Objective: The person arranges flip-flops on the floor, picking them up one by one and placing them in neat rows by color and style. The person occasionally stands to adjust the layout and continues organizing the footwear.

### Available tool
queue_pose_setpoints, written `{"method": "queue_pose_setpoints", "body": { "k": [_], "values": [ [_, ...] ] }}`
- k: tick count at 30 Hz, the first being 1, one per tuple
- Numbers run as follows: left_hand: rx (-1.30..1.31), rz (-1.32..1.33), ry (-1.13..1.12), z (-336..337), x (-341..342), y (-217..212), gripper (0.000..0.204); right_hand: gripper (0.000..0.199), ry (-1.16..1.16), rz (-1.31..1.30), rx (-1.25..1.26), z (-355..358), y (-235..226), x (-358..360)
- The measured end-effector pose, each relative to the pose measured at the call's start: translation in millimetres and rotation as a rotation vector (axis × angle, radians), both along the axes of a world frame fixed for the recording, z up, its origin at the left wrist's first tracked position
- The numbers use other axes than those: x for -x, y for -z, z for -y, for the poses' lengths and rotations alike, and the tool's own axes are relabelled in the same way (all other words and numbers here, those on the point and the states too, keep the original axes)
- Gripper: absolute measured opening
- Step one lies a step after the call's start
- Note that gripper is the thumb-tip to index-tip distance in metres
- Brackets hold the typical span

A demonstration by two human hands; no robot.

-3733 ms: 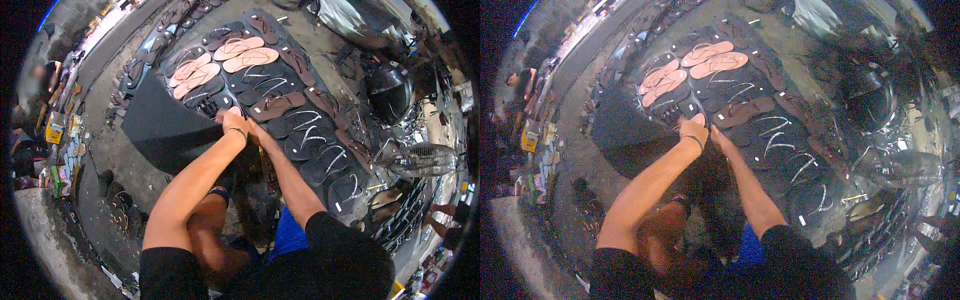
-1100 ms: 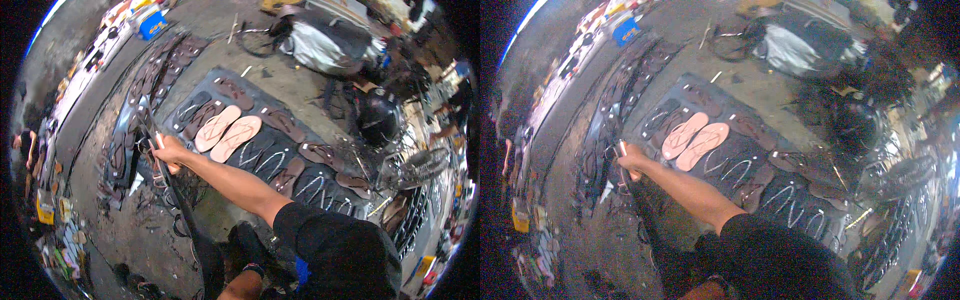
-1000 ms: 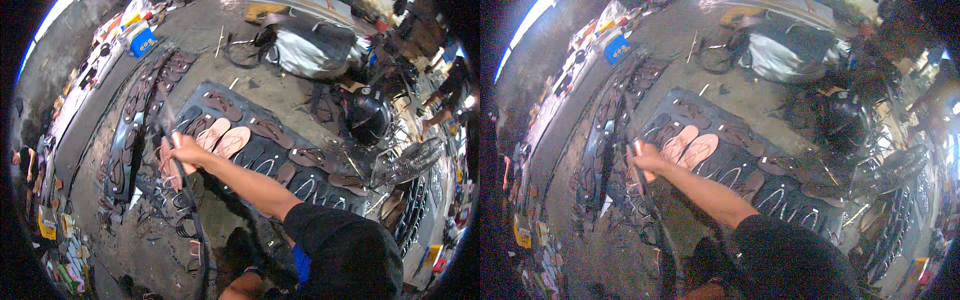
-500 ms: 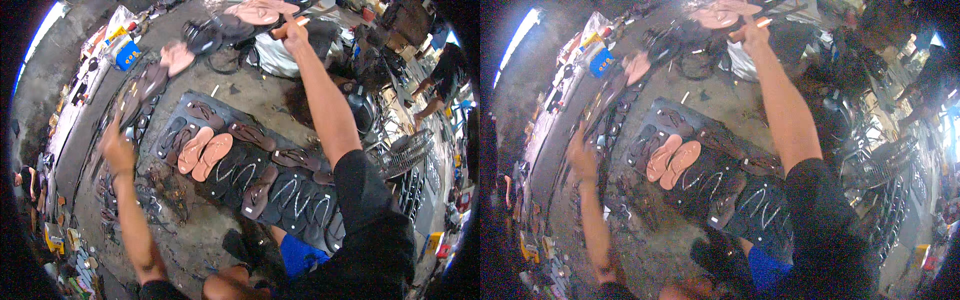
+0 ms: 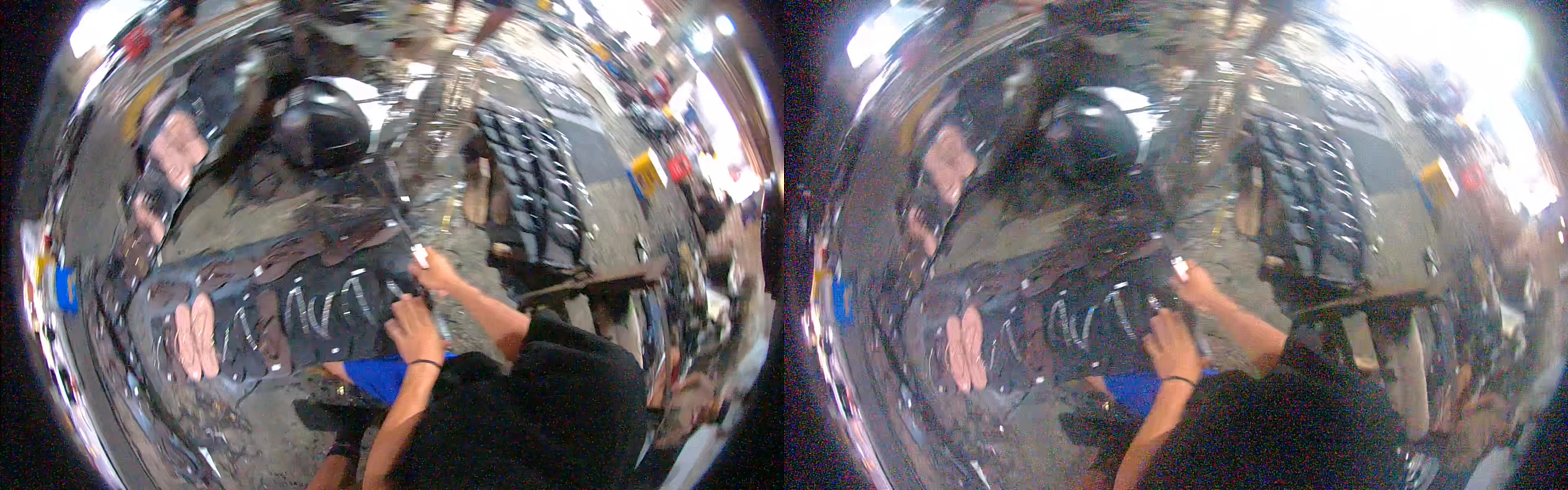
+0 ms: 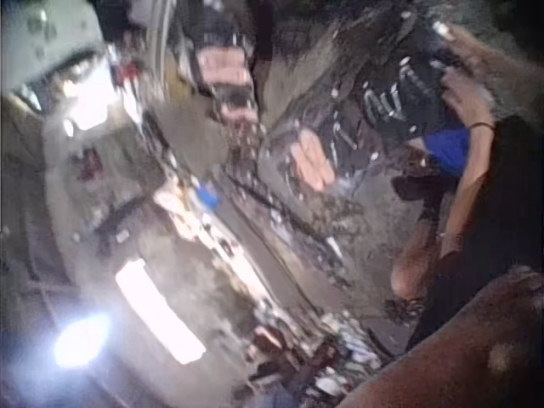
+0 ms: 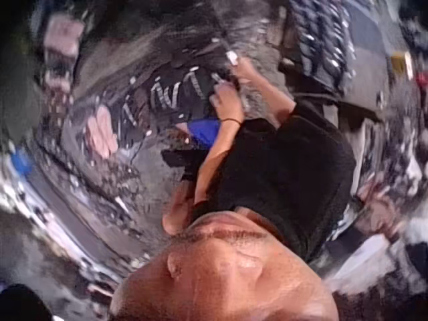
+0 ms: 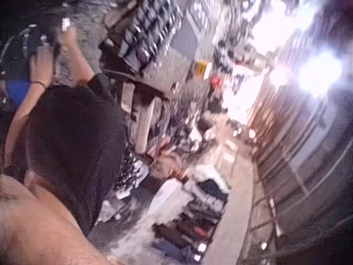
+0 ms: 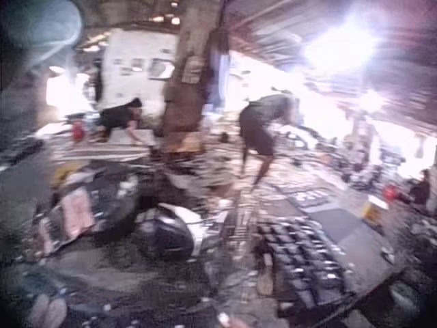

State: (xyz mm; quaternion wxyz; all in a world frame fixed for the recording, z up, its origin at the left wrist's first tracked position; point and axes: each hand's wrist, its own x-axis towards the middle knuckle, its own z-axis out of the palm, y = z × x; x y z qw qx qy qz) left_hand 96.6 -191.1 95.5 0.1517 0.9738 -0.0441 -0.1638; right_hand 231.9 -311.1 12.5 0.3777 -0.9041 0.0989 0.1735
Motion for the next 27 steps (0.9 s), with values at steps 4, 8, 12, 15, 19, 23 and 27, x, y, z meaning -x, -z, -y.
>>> {"method": "queue_pose_setpoints", "body": {
  "k": [4, 8, 12, 15, 19, 23, 27],
  "values": [
    [-0.41, 0.408, 0.02, 1.5, 33.8, 42.2, 0.059, 0.045, 0.119, -0.069, -0.444, -12.3, -14.4, 13.5],
    [-0.409, 0.422, 0.184, -3.0, 31.0, 51.8, 0.052, 0.036, 0.095, 0.021, -0.232, -16.2, 16.4, -6.2],
    [-0.293, 0.32, 0.14, -69.0, 45.8, -12.0, 0.049, 0.032, 0.082, 0.225, -0.349, -19.2, -24.5, -36.8],
    [0.046, 0.155, -0.056, -105.0, 96.5, -59.9, 0.052, 0.026, 0.029, 0.068, -0.521, -5.3, -62.2, -38.8],
    [0.013, -0.249, -0.279, -119.0, 174.1, -91.4, 0.039, 0.024, 0.016, -0.396, -0.905, -15.3, -72.7, -3.5],
    [0.242, 0.135, -0.453, -78.0, 95.1, -123.2, 0.051, 0.025, -0.112, -0.38, -0.809, 2.9, -57.8, 22.4],
    [0.139, 0.194, -0.546, 3.1, 21.6, -65.0, 0.07, 0.032, -0.24, -0.366, -0.801, -0.3, -71.8, 19.1]
  ]
}}
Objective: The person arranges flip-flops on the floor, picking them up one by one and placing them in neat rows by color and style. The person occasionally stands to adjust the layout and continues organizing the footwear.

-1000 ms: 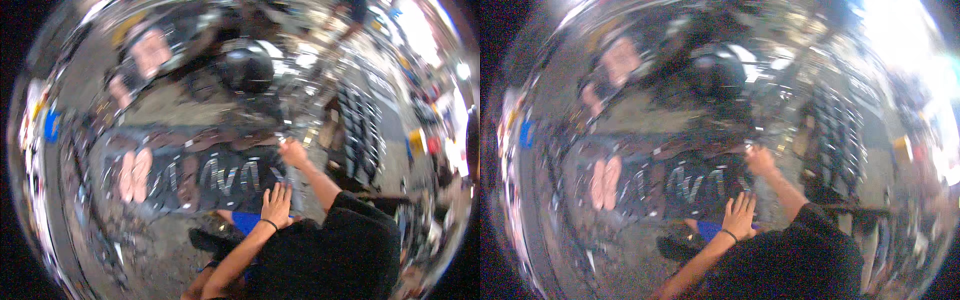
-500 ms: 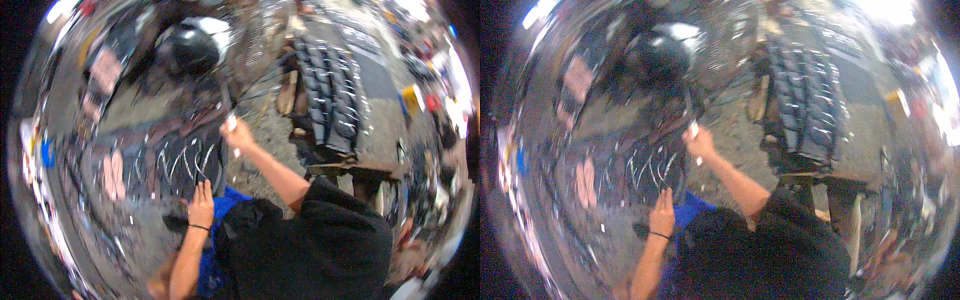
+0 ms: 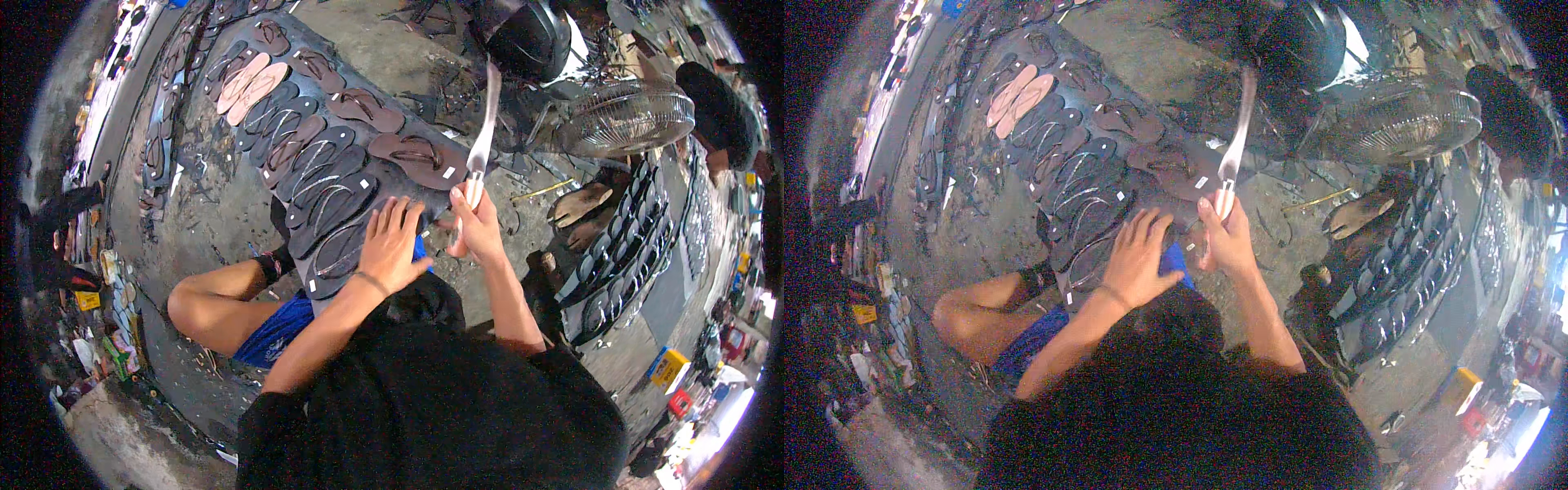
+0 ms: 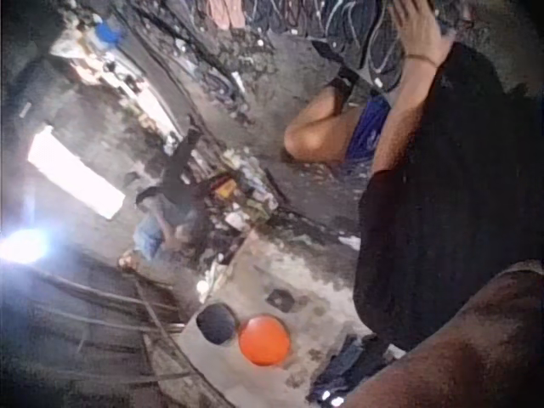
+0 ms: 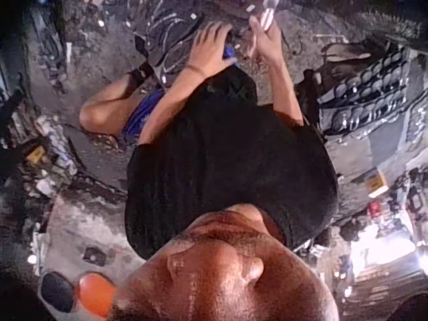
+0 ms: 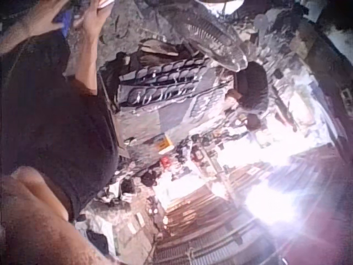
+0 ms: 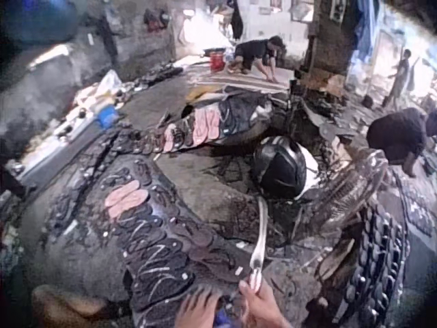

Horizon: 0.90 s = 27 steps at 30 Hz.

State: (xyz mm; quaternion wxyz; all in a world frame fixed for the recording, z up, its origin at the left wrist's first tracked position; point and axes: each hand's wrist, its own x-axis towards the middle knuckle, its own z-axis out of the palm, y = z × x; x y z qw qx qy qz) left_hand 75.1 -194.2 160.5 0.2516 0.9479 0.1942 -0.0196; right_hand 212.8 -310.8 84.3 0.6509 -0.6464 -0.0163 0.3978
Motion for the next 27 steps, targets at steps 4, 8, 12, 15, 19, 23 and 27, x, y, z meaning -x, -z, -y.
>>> {"method": "queue_pose_setpoints", "body": {
  "k": [4, 8, 12, 15, 19, 23, 27],
  "values": [
    [0.026, 0.218, -0.167, 0.6, 0.9, 72.3, 0.05, 0.033, -0.341, 0.553, 0.458, 48.6, -40.5, 21.6],
    [0.121, 0.313, -0.235, -10.0, 1.3, 61.9, 0.033, 0.035, -0.588, 0.588, 0.553, 94.5, -62.6, 53.9],
    [0.189, 0.391, -0.247, -15.6, 4.0, 60.8, 0.024, 0.032, -0.781, 0.594, 0.618, 100.8, -38.7, 58.5],
    [0.174, 0.468, -0.234, -18.7, 4.5, 65.2, 0.019, 0.028, -0.769, 0.559, 0.642, 71.9, -37.6, 45.7],
    [0.245, 0.518, -0.279, -20.8, 13.4, 63.9, 0.016, 0.024, -0.778, 0.622, 0.523, 23.3, -14.3, 35.6],
    [0.308, 0.615, -0.372, -29.6, 8.3, 50.8, 0.016, 0.028, -1.031, 0.55, 0.728, -15.8, 42.8, 20.7],
    [0.311, 0.617, -0.378, -38.8, 5.6, 39.7, 0.016, 0.024, -0.472, 1.199, 0.022, -35.2, 119.7, 20.1]
  ]
}}
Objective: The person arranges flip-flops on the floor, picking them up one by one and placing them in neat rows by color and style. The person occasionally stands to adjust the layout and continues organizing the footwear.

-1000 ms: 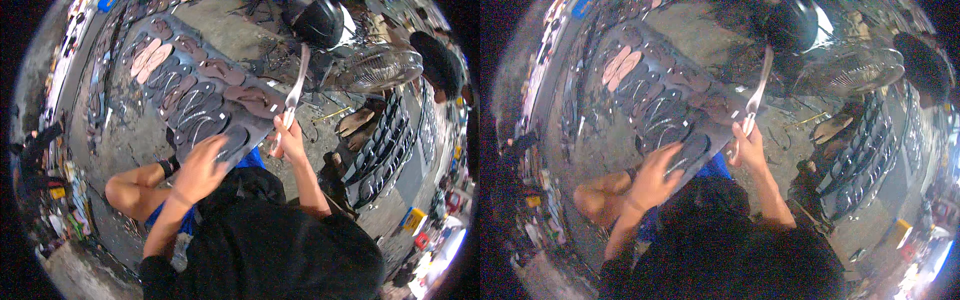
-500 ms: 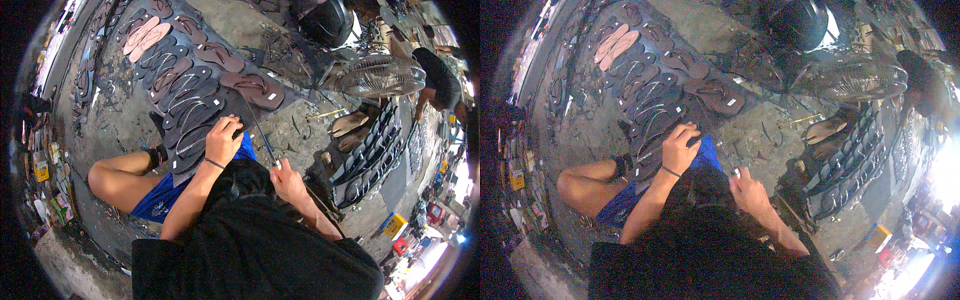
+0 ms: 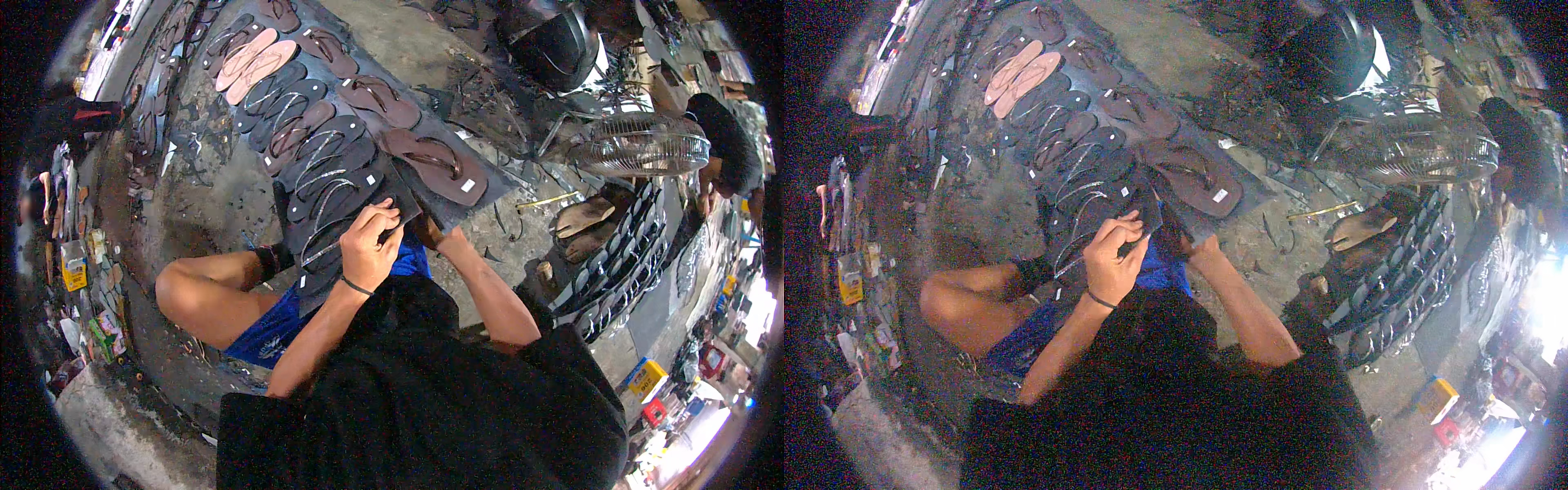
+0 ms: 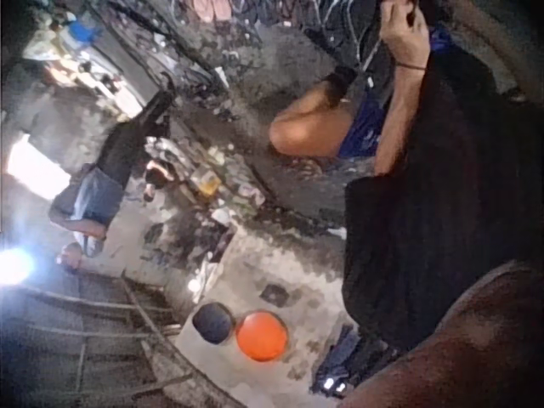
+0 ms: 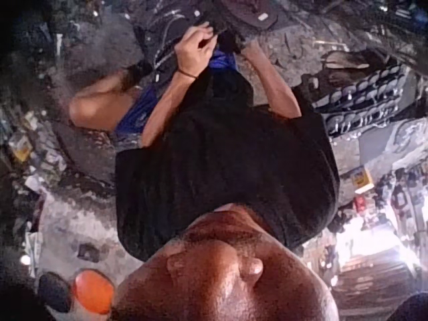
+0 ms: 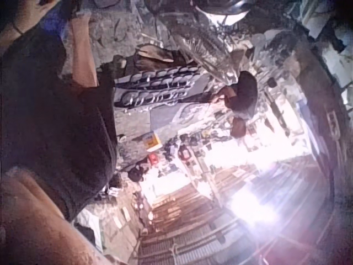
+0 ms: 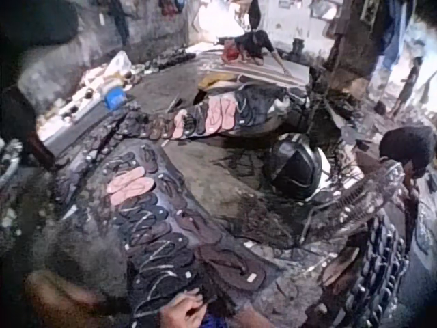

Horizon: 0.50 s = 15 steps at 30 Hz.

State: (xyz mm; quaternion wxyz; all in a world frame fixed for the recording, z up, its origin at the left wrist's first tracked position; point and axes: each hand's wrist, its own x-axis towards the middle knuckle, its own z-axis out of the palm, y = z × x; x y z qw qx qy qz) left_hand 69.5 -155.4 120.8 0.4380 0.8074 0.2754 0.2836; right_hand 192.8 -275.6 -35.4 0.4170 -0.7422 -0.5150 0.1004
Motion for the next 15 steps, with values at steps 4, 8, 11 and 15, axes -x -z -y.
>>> {"method": "queue_pose_setpoints", "body": {
  "k": [4, 8, 11, 15],
  "values": [
    [0.024, 0.022, -0.019, -6.0, 3.0, -9.5, 0.016, 0.024, 0.116, 0.142, -0.062, -30.8, 20.4, 6.1],
    [0.045, 0.034, -0.009, -8.5, 0.3, -20.2, 0.016, 0.025, 0.127, 0.049, -0.011, -43.5, 29.6, 4.0],
    [0.035, 0.011, -0.021, -10.0, 1.4, -28.0, 0.016, 0.025, 0.123, -0.042, 0.016, -55.1, 34.4, 0.3],
    [0.04, 0.029, -0.023, -17.3, 2.5, -41.8, 0.014, 0.026, 0.125, -0.19, 0.05, -77.0, 45.0, -18.6]
  ]
}}
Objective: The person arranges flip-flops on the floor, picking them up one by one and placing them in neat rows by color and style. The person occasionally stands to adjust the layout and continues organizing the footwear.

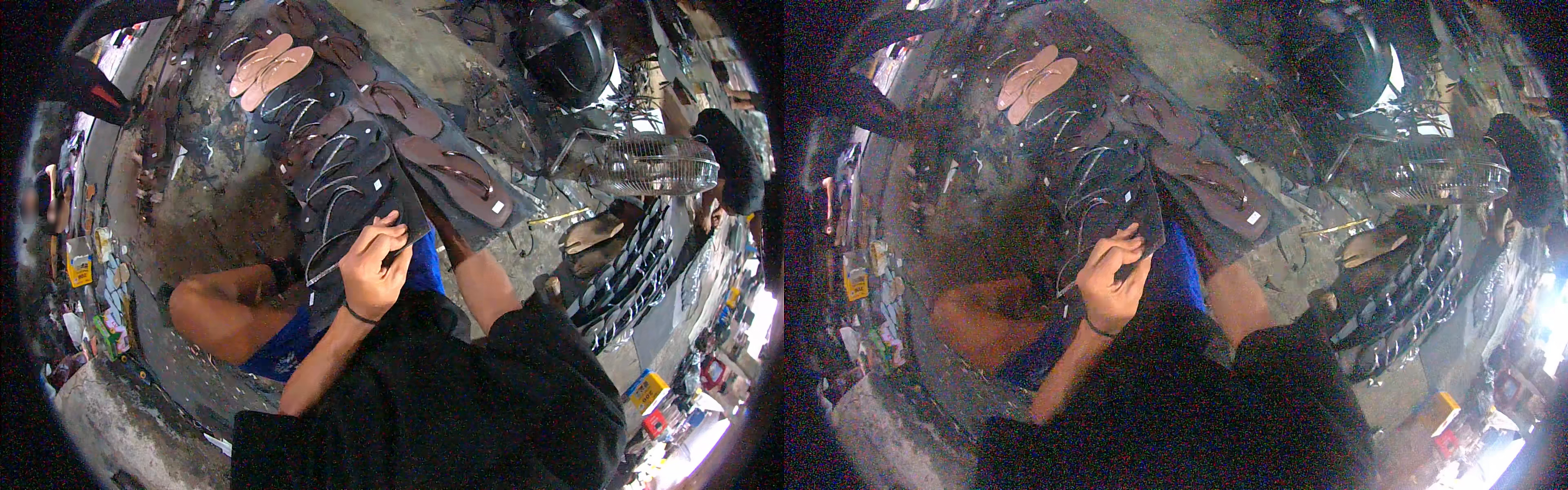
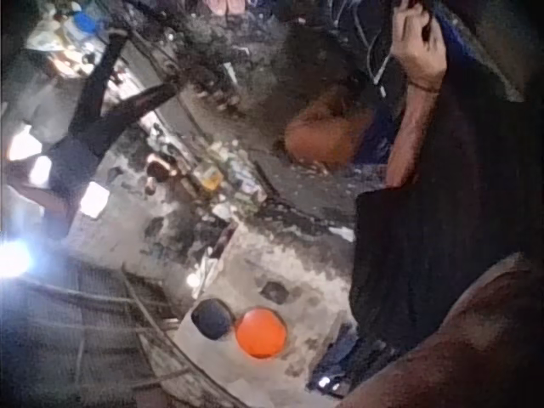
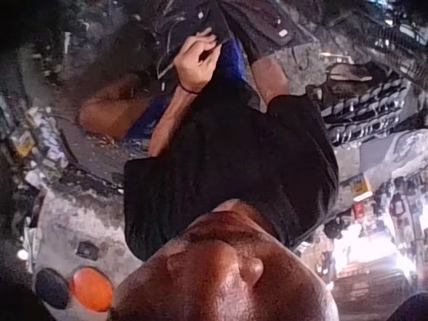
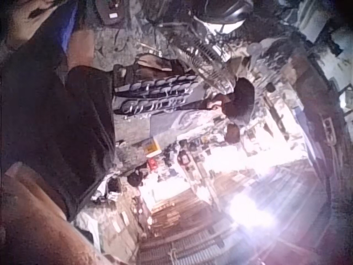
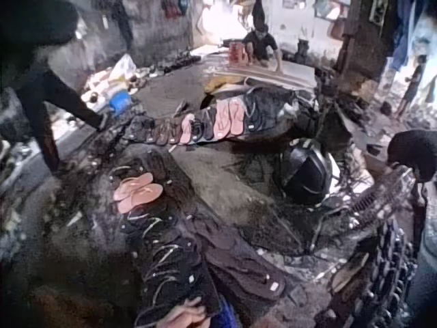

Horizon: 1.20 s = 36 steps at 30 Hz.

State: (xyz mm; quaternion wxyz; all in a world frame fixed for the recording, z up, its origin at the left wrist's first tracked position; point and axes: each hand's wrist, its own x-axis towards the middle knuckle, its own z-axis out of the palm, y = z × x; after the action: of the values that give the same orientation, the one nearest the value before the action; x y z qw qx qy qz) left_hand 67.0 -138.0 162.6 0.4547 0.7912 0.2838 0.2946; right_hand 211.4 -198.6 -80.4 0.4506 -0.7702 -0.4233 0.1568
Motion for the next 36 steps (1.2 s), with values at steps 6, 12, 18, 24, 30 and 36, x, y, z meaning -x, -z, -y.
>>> {"method": "queue_pose_setpoints", "body": {
  "k": [6, 12, 18, 24, 30, 36],
  "values": [
    [-0.042, 0.009, -0.051, -8.8, 1.5, -18.4, 0.013, 0.026, -0.025, -0.246, 0.012, -46.2, 18.4, -9.0],
    [-0.085, 0.024, -0.095, -20.9, 8.1, -40.2, 0.015, 0.027, -0.058, -0.415, -0.007, -106.0, 37.9, -4.0],
    [-0.106, 0.019, -0.04, -32.3, 31.4, -65.1, 0.017, 0.028, -0.065, -0.5, -0.05, -184.2, 53.4, -11.3],
    [-0.166, -0.002, 0.014, -51.8, 62.7, -110.6, 0.017, 0.029, -0.049, -0.494, -0.08, -265.2, 62.0, -33.0],
    [-0.484, -0.28, 0.067, -124.3, 135.6, -207.6, 0.026, 0.03, -0.065, -0.392, -0.029, -250.1, 70.2, -21.4],
    [-1.228, -0.707, -0.413, -297.2, 122.4, -229.7, 0.038, 0.03, -0.124, -0.284, 0.058, -197.6, 77.4, 32.9]
  ]
}}
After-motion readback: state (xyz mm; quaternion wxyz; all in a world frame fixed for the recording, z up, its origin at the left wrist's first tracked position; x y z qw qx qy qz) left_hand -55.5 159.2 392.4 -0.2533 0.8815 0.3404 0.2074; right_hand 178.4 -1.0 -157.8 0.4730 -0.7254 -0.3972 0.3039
